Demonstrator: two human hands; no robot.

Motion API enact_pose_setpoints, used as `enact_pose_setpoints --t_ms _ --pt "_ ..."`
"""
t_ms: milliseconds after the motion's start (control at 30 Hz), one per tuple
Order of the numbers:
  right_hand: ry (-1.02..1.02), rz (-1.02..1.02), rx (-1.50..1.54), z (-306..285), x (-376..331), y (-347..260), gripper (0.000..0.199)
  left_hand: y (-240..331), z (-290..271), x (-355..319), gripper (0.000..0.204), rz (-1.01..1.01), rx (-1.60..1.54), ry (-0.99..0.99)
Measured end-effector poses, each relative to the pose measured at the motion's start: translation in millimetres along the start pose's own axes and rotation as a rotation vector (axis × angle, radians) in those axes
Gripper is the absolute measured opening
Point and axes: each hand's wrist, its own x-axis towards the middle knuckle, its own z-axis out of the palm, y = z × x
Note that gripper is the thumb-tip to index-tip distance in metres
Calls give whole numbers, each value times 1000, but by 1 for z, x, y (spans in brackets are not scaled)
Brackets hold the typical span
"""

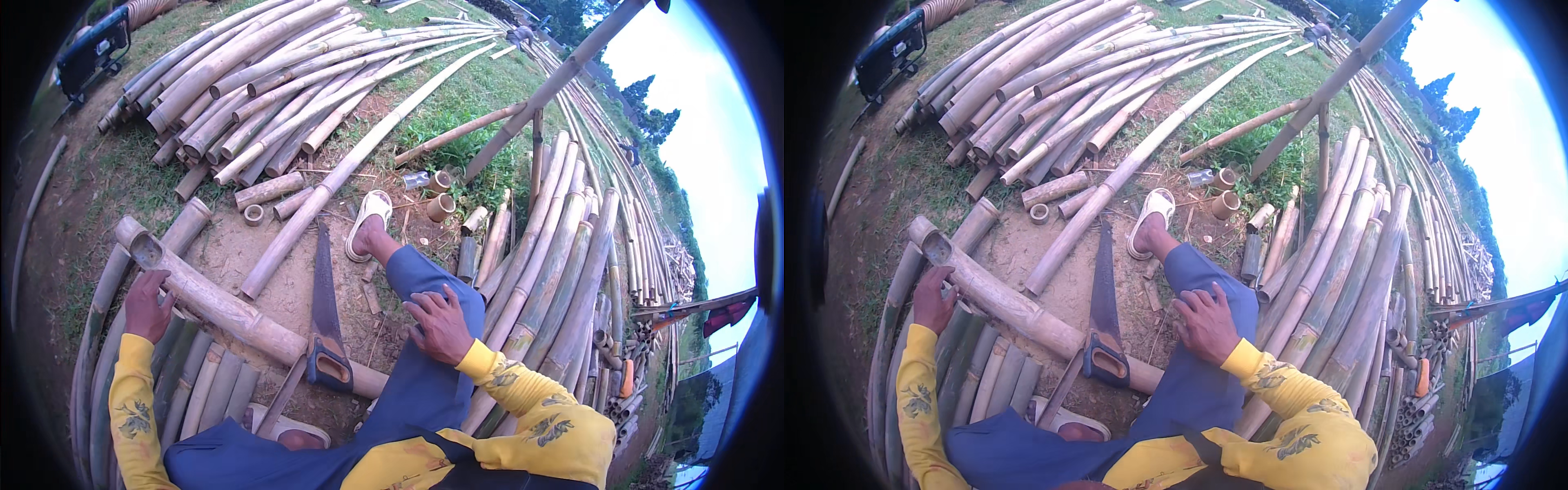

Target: The person sits on the ground and uses a hand saw to cut bamboo poles into shorter sections. They repeatedly position a bamboo pole, saw through it, and place the cut piece aside.

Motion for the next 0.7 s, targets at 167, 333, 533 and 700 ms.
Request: enact_pose_setpoints --t_ms 167,333,533,700 --pt "239 309 93 3 -47 44 49 12 123 89 41 -52 81 -287" --pt "557 330 345 26 -40 67 22 34 260 109 76 -225 103 -371" --pt "671 381 268 26 -50 66 21 62 317 119 89 -382 245 -436" --pt "623 380 273 20 -42 64 21 34 342 127 77 -364 321 -430"
